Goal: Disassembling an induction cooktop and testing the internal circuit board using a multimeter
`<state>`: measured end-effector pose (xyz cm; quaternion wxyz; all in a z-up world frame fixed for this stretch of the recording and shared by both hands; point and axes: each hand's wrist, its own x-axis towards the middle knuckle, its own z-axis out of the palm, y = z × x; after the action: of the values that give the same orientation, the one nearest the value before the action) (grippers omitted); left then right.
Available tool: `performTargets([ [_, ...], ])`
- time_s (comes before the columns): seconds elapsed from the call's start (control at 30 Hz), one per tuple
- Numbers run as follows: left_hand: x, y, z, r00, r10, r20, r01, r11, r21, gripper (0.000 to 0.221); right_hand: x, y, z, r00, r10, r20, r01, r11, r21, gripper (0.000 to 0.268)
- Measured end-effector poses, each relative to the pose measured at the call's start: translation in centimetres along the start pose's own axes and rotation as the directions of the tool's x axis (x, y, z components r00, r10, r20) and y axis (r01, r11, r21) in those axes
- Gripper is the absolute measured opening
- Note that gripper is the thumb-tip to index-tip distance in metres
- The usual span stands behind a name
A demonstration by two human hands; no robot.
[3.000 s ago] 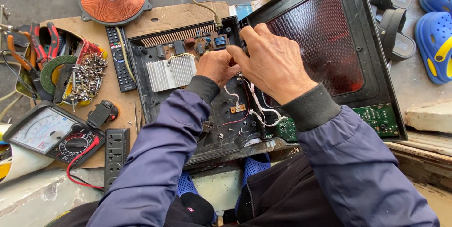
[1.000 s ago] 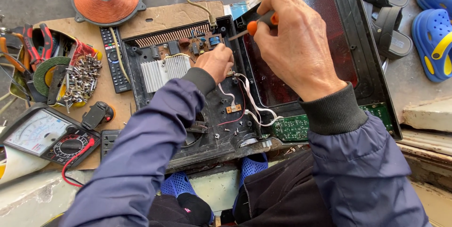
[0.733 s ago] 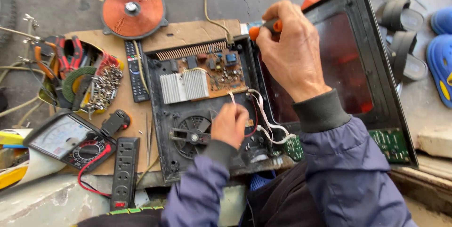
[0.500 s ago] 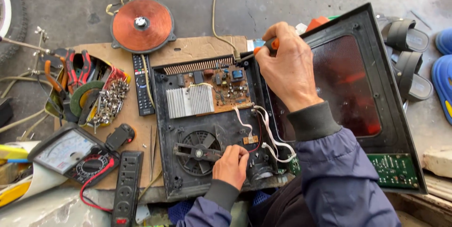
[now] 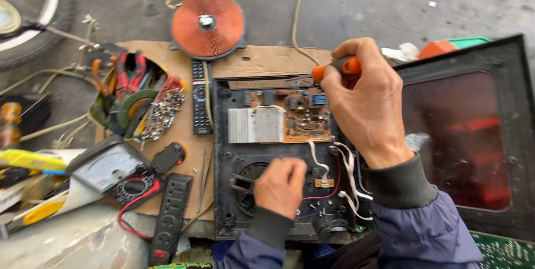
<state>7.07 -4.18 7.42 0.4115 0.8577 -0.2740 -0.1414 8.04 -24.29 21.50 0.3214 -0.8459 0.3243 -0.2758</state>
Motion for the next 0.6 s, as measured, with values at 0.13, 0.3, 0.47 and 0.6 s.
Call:
performTargets([
  [0.13,5.1,-6.0,-1.4,0.978,-0.051,-0.200,0.099,0.966,0.239,0.018,0.0,-1.7,2.9,0.987,-0.104,0.121,0.092,0.990,0.102,0.025],
  [0.3,5.5,-10.4,-1.6,0.963,-0.231,-0.137,0.263,0.914,0.307,0.073,0.2,-1.8,5.0,0.979,-0.052,0.196,0.040,0.997,0.069,0.023],
  [0.47,5.1,-10.4,-1.3,0.967,-0.172,-0.187,0.216,0.946,0.243,0.085,-0.1,-1.6,6.2,0.970,-0.111,0.214,0.119,0.993,-0.024,0.021],
  [0.6,5.2,-12.1,-0.7,0.964,-0.216,-0.159,0.248,0.941,0.228,0.089,-0.2,-1.6,6.7,0.965,-0.141,0.222,0.153,0.988,-0.036,0.021],
])
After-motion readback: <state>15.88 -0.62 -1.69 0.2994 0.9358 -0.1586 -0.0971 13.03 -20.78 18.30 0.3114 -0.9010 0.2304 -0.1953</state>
